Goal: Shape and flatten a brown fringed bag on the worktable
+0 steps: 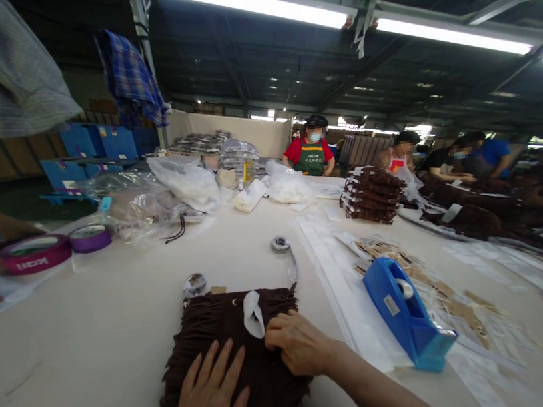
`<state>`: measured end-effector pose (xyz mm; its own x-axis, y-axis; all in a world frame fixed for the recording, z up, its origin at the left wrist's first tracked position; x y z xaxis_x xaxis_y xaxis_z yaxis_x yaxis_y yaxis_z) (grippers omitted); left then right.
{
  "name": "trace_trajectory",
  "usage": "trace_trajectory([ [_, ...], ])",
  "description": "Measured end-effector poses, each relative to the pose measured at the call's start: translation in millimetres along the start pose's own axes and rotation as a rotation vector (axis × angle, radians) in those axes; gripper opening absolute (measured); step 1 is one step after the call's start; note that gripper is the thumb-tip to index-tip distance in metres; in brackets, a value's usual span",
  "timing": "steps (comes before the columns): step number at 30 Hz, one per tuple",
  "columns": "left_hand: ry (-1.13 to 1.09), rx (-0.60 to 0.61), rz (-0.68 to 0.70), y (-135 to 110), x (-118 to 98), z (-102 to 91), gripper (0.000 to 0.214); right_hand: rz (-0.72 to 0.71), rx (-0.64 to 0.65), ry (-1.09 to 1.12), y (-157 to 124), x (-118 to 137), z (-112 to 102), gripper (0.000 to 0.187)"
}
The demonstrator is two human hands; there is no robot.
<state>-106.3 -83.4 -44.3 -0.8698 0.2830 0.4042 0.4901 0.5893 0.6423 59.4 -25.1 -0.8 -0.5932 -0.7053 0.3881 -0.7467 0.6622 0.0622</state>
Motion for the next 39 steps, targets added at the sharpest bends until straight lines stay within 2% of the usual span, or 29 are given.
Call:
trace_trajectory([
  [3, -0.003, 0.014, -0.007, 1, 0, -0.1, 0.052, 0.025, 0.052, -0.062, -15, -17, -3, 0.012],
  [5, -0.009, 0.016, -0.012, 0, 0, -0.2, 0.053, 0.07, 0.014, 0.011, -33, -29, -7, 0.013],
  [8, -0.021, 0.029, -0.019, -1, -1, 0.0, 0.054, 0.167, -0.13, 0.238, -60, -48, -9, 0.02],
  [11, -0.029, 0.033, -0.02, 0, -1, -1.3, 0.053, 0.297, -0.309, 0.331, -78, -64, -6, 0.025],
  [13, -0.03, 0.029, -0.02, 2, -1, -2.5, 0.052, 0.347, -0.45, 0.352, -80, -65, -7, 0.028],
  [15, -0.031, 0.026, -0.02, 3, -1, -3.1, 0.052, 0.31, -0.534, 0.375, -71, -56, -10, 0.03],
  [17, -0.034, 0.027, -0.016, 3, -1, -2.3, 0.052, 0.222, -0.506, 0.338, -51, -40, -13, 0.031],
  [19, -0.032, 0.026, -0.014, 1, -1, -1.0, 0.051, 0.16, -0.385, 0.217, -28, -24, -12, 0.033],
  [22, -0.014, 0.024, -0.008, -1, -1, 0.3, 0.05, 0.173, -0.151, -0.011, 0, -14, -6, 0.029],
  [24, -0.004, 0.026, -0.005, -1, -1, -0.1, 0.05, 0.211, -0.077, -0.083, 6, -18, -4, 0.021],
  [30, -0.035, 0.053, -0.05, 1, 0, -2.8, 0.05, 0.342, -0.021, -0.141, -22, -48, -15, 0.018],
  [34, -0.067, 0.073, -0.056, 1, -1, -3.0, 0.051, 0.517, -0.109, -0.189, -33, -50, -28, 0.026],
  [36, -0.065, 0.087, -0.057, 2, -1, -2.8, 0.05, 0.472, -0.172, -0.174, -23, -38, -28, 0.031],
  [39, -0.059, 0.1, -0.067, 2, 0, -2.7, 0.048, 0.306, -0.222, -0.097, 1, -23, -19, 0.035],
])
Point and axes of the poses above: each hand's wrist, its own y-axis towards the middle knuckle, its own z-axis out of the palm, x = y × z, the point moved 4 cm from there along y, towards the middle knuckle, and after that the axes turned 12 degrees about y, right-handed, at the moved point
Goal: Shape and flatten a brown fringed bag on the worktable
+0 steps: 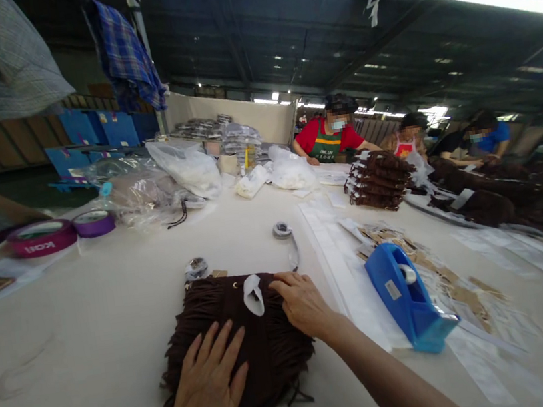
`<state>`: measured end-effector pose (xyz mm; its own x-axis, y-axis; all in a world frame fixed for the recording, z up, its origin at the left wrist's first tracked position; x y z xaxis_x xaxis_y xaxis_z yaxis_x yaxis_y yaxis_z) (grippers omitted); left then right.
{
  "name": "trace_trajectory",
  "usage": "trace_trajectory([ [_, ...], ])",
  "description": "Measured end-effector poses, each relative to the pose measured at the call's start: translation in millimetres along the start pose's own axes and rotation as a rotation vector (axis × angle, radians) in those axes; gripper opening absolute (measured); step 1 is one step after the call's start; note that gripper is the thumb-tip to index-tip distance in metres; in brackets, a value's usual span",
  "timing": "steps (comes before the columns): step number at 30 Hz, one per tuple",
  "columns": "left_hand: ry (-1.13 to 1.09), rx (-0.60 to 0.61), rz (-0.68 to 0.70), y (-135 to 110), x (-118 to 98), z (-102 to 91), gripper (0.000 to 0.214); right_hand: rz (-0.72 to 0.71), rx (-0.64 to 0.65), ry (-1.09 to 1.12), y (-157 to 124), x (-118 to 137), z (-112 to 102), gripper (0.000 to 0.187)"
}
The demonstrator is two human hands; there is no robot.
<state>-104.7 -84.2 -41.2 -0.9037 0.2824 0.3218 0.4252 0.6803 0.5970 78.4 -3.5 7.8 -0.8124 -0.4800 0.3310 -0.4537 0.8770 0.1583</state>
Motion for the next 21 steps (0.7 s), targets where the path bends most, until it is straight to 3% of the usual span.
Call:
trace_trajectory([
  [2, 0.005, -0.007, -0.001, 0, 0, -0.8, 0.047, -0.02, 0.004, 0.035, 7, 2, 8, 0.03],
  [4, 0.01, -0.016, 0.003, 0, 0, -2.0, 0.046, 0.048, 0.002, 0.029, 6, -7, 10, 0.026],
  [8, 0.0, 0.024, -0.002, 0, -1, -2.5, 0.048, 0.131, -0.054, 0.05, -24, -7, -8, 0.022],
  [11, -0.01, 0.065, -0.017, 1, -1, -1.3, 0.048, -0.074, -0.002, 0.255, -55, 26, -11, 0.024],
  [14, -0.014, 0.088, -0.009, 1, -2, -1.8, 0.048, -0.249, -0.006, 0.291, -78, 47, 3, 0.036],
  [18, -0.009, 0.113, 0.0, 1, -1, -4.3, 0.048, -0.402, -0.186, 0.161, -92, 27, 23, 0.038],
  [21, -0.003, 0.113, -0.001, 0, -1, -6.2, 0.049, -0.367, -0.223, 0.198, -103, -3, 30, 0.04],
])
Point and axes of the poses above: each hand's wrist, its own y-axis towards the middle knuckle, its own z-axis out of the palm, x = y × z, the point moved 4 cm from there along y, towards the middle knuckle, and after that the axes turned 12 degrees about y, right-handed, at the moved point
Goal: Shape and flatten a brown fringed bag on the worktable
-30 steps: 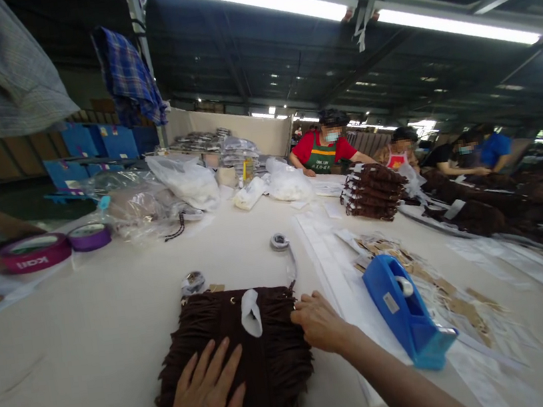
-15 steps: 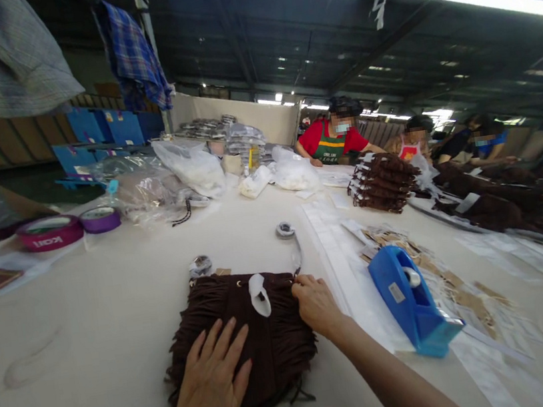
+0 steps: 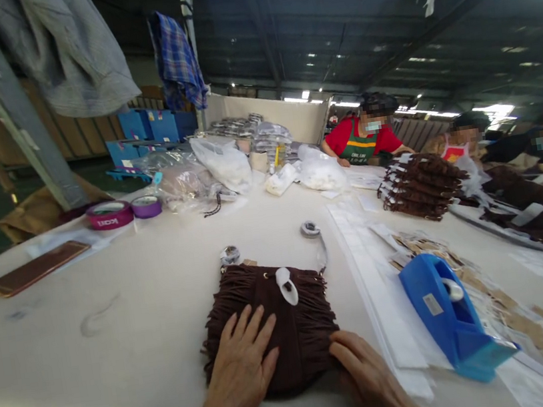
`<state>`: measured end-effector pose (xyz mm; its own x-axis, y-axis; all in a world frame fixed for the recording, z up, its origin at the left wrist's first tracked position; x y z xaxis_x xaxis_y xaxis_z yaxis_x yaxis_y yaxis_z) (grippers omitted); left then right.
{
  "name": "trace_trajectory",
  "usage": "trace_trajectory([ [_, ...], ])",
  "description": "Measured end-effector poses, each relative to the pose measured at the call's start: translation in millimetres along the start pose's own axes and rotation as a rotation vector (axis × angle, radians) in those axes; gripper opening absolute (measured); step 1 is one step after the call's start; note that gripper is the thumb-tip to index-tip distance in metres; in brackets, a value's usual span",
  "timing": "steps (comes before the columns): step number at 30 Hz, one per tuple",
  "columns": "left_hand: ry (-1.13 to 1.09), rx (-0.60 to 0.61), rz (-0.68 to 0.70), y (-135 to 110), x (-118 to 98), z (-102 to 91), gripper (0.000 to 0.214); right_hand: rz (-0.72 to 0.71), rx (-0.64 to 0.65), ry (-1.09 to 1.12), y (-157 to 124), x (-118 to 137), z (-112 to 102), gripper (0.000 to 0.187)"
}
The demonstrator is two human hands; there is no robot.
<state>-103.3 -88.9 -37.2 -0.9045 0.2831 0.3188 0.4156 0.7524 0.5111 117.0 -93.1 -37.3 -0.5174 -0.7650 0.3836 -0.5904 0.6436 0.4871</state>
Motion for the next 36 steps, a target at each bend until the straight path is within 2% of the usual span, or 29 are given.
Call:
trace_trajectory([
  [3, 0.005, 0.005, 0.002, 1, -1, -1.0, 0.049, 0.128, -0.076, -0.01, -18, -10, -9, 0.037],
  [5, 0.006, 0.015, 0.009, 2, -2, -1.1, 0.049, 0.178, -0.187, -0.063, -19, -4, -15, 0.034],
  [7, 0.013, 0.018, 0.013, 2, -3, -0.6, 0.049, 0.134, -0.229, -0.073, -7, 12, -12, 0.038],
  [10, 0.035, -0.015, 0.019, -1, -4, 1.4, 0.049, -0.062, -0.148, -0.092, 22, 38, 12, 0.047],
  [12, 0.037, -0.039, 0.031, -4, -4, 3.4, 0.05, -0.155, -0.138, -0.173, 34, 45, 32, 0.049],
  [14, -0.001, -0.03, 0.06, -5, -2, 4.4, 0.052, -0.173, -0.154, -0.246, 37, 42, 52, 0.049],
  [16, -0.097, 0.046, 0.082, 2, 4, 2.4, 0.049, -0.165, -0.171, -0.287, 32, 34, 67, 0.047],
  [18, -0.237, 0.198, 0.017, 22, 16, -1.7, 0.039, -0.173, -0.21, -0.3, 25, 27, 77, 0.044],
  [20, -0.364, 0.365, -0.159, 54, 33, -5.6, 0.035, -0.189, -0.27, -0.306, 22, 23, 83, 0.043],
  [21, -0.4, 0.426, -0.291, 73, 42, -6.5, 0.035, -0.193, -0.305, -0.312, 22, 22, 85, 0.043],
  [22, -0.403, 0.44, -0.332, 94, 47, -7.7, 0.037, -0.193, -0.343, -0.321, 22, 22, 86, 0.042],
  [25, -0.397, 0.51, -0.353, 150, 50, 2.2, 0.041, -0.209, -0.469, -0.349, 26, 22, 86, 0.036],
  [27, -0.37, 0.58, -0.336, 167, 42, 16.3, 0.039, -0.236, -0.565, -0.357, 28, 23, 85, 0.034],
  [30, -0.292, 0.617, -0.266, 158, 24, 35.3, 0.04, -0.252, -0.622, -0.348, 27, 23, 86, 0.038],
  [33, -0.223, 0.575, -0.151, 127, 11, 45.0, 0.043, -0.212, -0.559, -0.327, 25, 21, 90, 0.042],
  [36, -0.18, 0.531, -0.077, 104, 9, 47.2, 0.045, -0.194, -0.517, -0.33, 24, 20, 92, 0.044],
])
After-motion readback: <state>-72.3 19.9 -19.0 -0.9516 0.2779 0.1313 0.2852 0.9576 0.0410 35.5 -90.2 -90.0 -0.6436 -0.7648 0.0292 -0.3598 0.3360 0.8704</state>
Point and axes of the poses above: each hand's wrist, its own y-axis towards the middle knuckle, its own z-axis out of the palm, x = y × z, the point moved 4 cm from there along y, towards the middle knuckle, and after that the axes turned 12 degrees about y, right-handed, at the moved point
